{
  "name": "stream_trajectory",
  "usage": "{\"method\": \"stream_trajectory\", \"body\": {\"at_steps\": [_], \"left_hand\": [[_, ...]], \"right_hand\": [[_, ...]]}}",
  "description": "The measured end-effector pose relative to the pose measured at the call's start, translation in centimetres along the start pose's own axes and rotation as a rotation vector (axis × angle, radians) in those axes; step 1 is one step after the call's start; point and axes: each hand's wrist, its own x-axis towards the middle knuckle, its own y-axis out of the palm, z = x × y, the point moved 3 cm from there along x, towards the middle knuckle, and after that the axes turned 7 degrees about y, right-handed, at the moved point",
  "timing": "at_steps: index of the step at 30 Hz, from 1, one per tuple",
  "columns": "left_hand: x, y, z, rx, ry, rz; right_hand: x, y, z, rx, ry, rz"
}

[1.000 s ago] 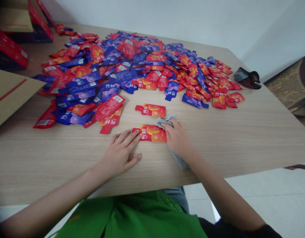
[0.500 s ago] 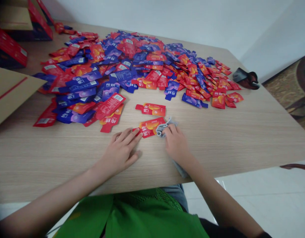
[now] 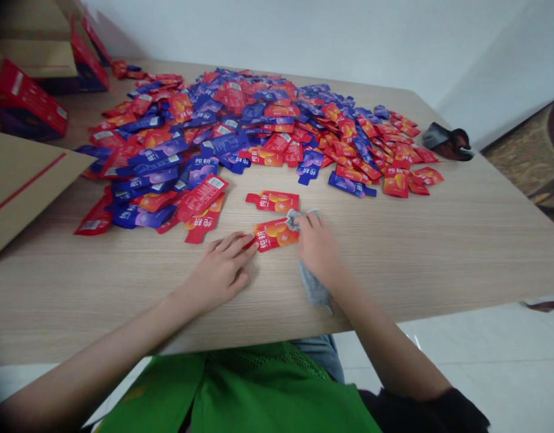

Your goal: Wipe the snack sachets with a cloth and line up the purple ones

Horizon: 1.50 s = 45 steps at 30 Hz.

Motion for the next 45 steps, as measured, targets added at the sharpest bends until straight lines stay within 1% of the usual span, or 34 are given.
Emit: {"method": "stream_trajectory", "body": {"at_steps": [3,6,8,10,12,13,16,19,21,24,27,30,31,33,35,36,38,39,42,45], "left_hand": [[1.8,-1.1,1.0,-0.054,0.006,0.007],[3.8,-1.4,2.0,-0.087,-0.078,-0.05],[5.0,-0.8,2.3,-0.086,-0.149,-0.054],[5.9,0.2,2.1,-0.091,-0.199,-0.021],[6.4,0.7,1.5,-0.102,-0.212,-0.018],[6.5,0.7,1.1,-0.092,-0.196,-0.033],[6.3,-0.4,-0.1,0.05,-0.086,-0.09],[4.8,-0.9,-0.8,0.195,0.011,-0.091],[3.2,-0.4,-0.7,0.203,0.024,-0.071],[0.9,0.8,-0.2,0.155,-0.023,-0.078],[-0.2,1.5,0.5,0.095,-0.048,-0.112],[0.2,1.6,1.0,0.067,-0.034,-0.117],[0.5,1.5,1.1,0.065,-0.028,-0.111],[0.9,1.3,1.2,0.061,-0.019,-0.101],[1.1,1.2,1.2,0.052,-0.023,-0.092],[1.1,1.2,1.1,0.047,-0.025,-0.09],[1.0,1.1,1.1,0.04,-0.031,-0.094],[1.0,1.1,1.1,0.038,-0.034,-0.096],[0.9,1.0,1.2,0.028,-0.039,-0.093],[0.9,1.1,1.4,0.014,-0.04,-0.074]], "right_hand": [[0.0,-1.7,-2.7,0.146,0.052,-0.077],[-0.3,-2.9,-3.5,0.221,0.102,-0.181],[-0.6,-3.0,-3.2,0.261,0.134,-0.178],[-0.9,-2.5,-2.8,0.29,0.154,-0.136],[-1.2,-2.0,-2.4,0.316,0.153,-0.1],[-1.3,-1.8,-2.3,0.328,0.147,-0.095],[-1.8,-2.0,-2.3,0.357,0.135,-0.141],[-2.5,-2.5,-3.0,0.353,0.15,-0.186],[-2.8,-2.6,-3.5,0.338,0.151,-0.157],[-2.6,-2.7,-3.7,0.313,0.126,-0.075],[-1.0,-3.3,-1.9,0.299,0.073,-0.058],[1.4,-3.1,2.0,0.277,-0.049,-0.065],[2.2,-2.6,3.5,0.246,-0.099,-0.058],[3.3,-1.0,6.1,0.125,-0.191,-0.025],[3.8,1.0,7.5,-0.035,-0.265,0.028],[3.8,1.9,7.7,-0.104,-0.293,0.053],[3.5,2.9,7.0,-0.194,-0.306,0.072],[3.2,2.9,6.1,-0.215,-0.291,0.065],[2.3,1.8,2.3,-0.205,-0.189,0.03],[1.7,0.1,-1.4,-0.131,-0.079,0.037]]}}
